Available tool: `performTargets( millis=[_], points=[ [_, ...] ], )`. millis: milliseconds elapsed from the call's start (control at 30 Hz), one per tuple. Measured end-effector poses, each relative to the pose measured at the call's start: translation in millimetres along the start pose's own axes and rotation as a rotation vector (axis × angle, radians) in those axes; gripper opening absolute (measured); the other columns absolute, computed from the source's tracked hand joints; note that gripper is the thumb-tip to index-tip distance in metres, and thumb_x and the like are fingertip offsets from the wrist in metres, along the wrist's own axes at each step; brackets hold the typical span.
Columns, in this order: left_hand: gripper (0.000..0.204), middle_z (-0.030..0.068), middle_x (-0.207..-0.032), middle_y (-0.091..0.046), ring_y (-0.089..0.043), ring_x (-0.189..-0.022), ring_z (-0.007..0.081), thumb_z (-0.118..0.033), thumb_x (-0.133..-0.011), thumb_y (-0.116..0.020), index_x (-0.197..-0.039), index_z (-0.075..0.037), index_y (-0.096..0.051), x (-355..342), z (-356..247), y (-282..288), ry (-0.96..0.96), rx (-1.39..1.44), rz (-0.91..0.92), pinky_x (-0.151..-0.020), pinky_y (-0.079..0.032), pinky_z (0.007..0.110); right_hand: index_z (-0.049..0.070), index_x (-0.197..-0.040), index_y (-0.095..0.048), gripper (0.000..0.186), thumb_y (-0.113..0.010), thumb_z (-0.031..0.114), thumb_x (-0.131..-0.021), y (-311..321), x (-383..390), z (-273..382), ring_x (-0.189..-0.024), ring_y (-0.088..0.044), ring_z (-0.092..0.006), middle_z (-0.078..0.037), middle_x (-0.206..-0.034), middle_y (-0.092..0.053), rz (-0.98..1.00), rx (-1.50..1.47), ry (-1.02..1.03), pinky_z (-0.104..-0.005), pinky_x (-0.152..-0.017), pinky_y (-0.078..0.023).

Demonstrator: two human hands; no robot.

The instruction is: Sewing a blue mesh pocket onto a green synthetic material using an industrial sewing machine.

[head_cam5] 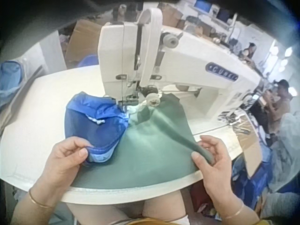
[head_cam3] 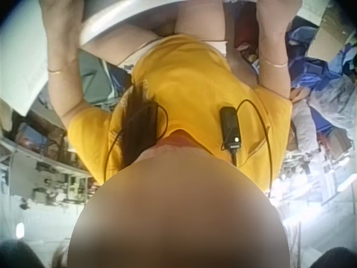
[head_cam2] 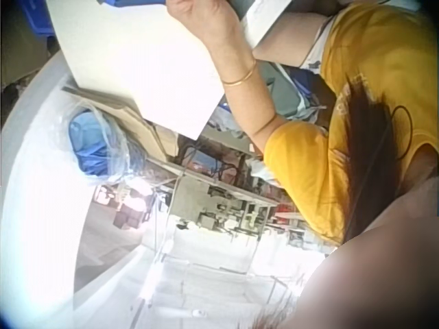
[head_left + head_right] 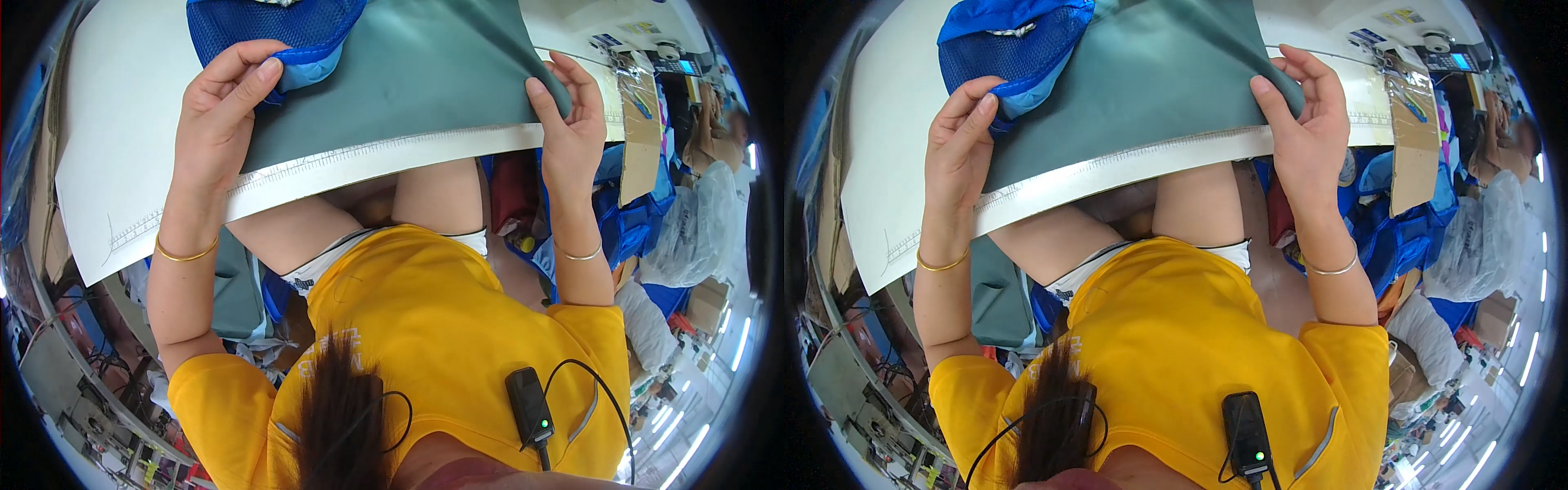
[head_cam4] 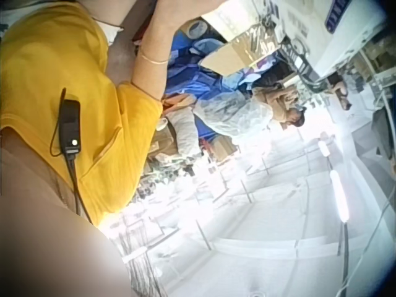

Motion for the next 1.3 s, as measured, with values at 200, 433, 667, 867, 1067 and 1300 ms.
performTargets(
  millis=[200,433,667,867,1067,1300],
  points=[
    [0.025,0.0000,-0.108,-0.071,-0.061,-0.101,0.0069,-0.012,-0.100,-0.068,-0.123,-0.003,-0.071,0,1,1,-0.006,0.017,0.009,-0.097,-0.045,0.021,-0.005,-0.133,-0.052,0.044,-0.072,-0.002,-0.094,-1,3,3,-0.114,-0.061,-0.0151,-0.013,-0.124,-0.063,-0.040,-0.004,0.083,-0.0267,-0.100,-0.050],
    [0.025,0.0006,-0.109,-0.072,-0.062,-0.103,0.0074,-0.011,-0.101,-0.067,-0.124,-0.003,-0.071,1,0,2,0.003,0.037,0.008,-0.097,-0.045,0.021,0.001,-0.132,-0.059,0.051,-0.081,0.011,-0.087,1,5,-7,-0.117,-0.062,-0.0303,-0.018,-0.131,-0.061,-0.027,0.541,0.318,-0.0350,-0.099,-0.051],
    [0.024,0.0022,-0.110,-0.072,-0.062,-0.103,0.0088,-0.010,-0.101,-0.066,-0.123,-0.003,-0.071,0,0,0,-0.004,0.000,0.023,-0.097,-0.045,0.022,0.005,-0.123,-0.068,0.037,-0.078,0.010,-0.088,-43,65,20,-0.067,-0.067,-0.0214,-0.011,-0.099,-0.072,0.447,0.238,-0.020,-0.0298,-0.062,-0.052],
    [0.024,0.0026,-0.111,-0.071,-0.061,-0.105,0.0093,-0.011,-0.102,-0.066,-0.123,-0.003,-0.071,0,-2,1,-0.004,0.021,0.018,-0.097,-0.044,0.022,0.011,-0.163,-0.020,0.063,-0.048,0.029,-0.110,-68,99,32,-0.090,-0.074,-0.0255,-0.024,-0.148,-0.051,0.677,-0.984,-0.837,-0.0314,-0.080,-0.059],
    [0.024,0.0026,-0.110,-0.071,-0.060,-0.104,0.0087,-0.011,-0.101,-0.066,-0.123,-0.002,-0.071,2,-1,3,0.015,0.013,-0.033,-0.097,-0.043,0.022,0.009,-0.163,-0.020,0.066,-0.045,0.037,-0.110,-85,88,29,-0.114,-0.069,-0.0314,-0.023,-0.164,-0.030,0.494,-1.328,-0.929,-0.0391,-0.097,-0.056],
    [0.019,0.0025,-0.108,-0.073,-0.063,-0.096,0.0084,-0.006,-0.100,-0.066,-0.116,0.000,-0.072,7,-12,-13,-0.005,-0.369,-0.064,-0.088,-0.049,0.021,0.006,-0.128,-0.068,0.041,-0.073,0.012,-0.087,-65,74,34,-0.112,-0.062,-0.0321,-0.015,-0.128,-0.064,0.370,0.570,0.513,-0.0407,-0.093,-0.051]
  ],
)
Point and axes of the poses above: each hand's wrist, its own x-axis away from the middle knuckle, its own y-axis out of the back of the hand, z = x × y, the point moved 4 cm from there along -x, towards the middle knuckle
